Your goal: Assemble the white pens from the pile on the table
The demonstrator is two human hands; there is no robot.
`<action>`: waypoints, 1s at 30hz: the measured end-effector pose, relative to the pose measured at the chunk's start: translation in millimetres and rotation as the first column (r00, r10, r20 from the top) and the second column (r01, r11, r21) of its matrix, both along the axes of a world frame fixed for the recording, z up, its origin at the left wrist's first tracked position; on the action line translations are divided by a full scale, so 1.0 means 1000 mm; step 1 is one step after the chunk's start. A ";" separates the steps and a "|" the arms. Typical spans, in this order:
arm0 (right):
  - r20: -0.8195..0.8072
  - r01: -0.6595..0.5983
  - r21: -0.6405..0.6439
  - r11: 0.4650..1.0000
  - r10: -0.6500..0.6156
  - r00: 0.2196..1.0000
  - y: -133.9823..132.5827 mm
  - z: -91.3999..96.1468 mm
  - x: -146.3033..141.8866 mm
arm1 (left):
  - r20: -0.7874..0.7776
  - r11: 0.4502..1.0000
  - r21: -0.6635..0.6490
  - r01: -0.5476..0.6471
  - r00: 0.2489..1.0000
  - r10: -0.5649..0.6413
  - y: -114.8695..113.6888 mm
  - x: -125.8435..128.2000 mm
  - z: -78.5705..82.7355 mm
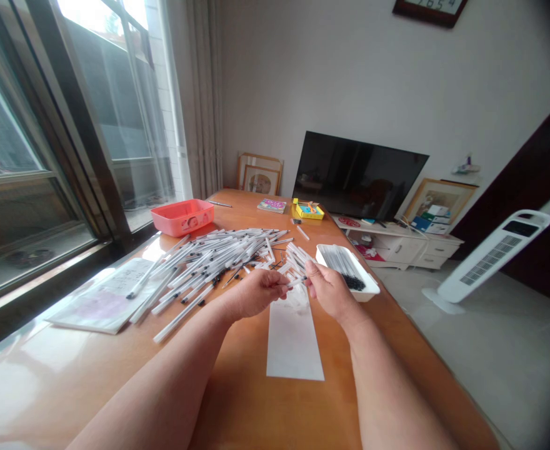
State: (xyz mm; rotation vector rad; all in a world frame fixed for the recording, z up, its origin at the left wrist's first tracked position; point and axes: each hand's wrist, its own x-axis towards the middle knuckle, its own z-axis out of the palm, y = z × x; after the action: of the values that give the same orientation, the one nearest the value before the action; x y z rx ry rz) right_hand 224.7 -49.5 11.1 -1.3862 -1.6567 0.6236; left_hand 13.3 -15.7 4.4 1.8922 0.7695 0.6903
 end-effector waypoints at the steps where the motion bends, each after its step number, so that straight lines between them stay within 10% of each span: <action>1: 0.008 -0.016 0.003 1.000 0.016 1.000 -0.001 0.001 0.000 | -0.003 1.000 -0.001 -0.002 1.000 0.002 0.000 0.000 0.001; 12: 0.012 0.024 0.084 0.996 -0.025 1.000 0.000 -0.001 -0.002 | -0.086 0.994 -0.089 -0.057 0.995 0.049 -0.007 0.000 0.010; 22: -0.149 0.070 0.040 0.997 -0.063 0.987 0.007 -0.015 -0.008 | 0.028 0.977 0.085 -0.195 0.981 0.194 0.003 0.011 -0.009; 30: -0.193 0.086 0.049 0.995 -0.075 0.978 0.010 -0.018 -0.006 | -0.094 0.997 -0.026 -0.077 0.993 0.074 -0.005 0.005 0.003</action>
State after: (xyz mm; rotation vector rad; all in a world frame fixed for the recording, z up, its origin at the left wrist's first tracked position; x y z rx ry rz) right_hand 218.5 -40.0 -6.4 -1.3031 -1.4487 0.6371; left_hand 18.5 -21.0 7.4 1.8873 0.9095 0.6373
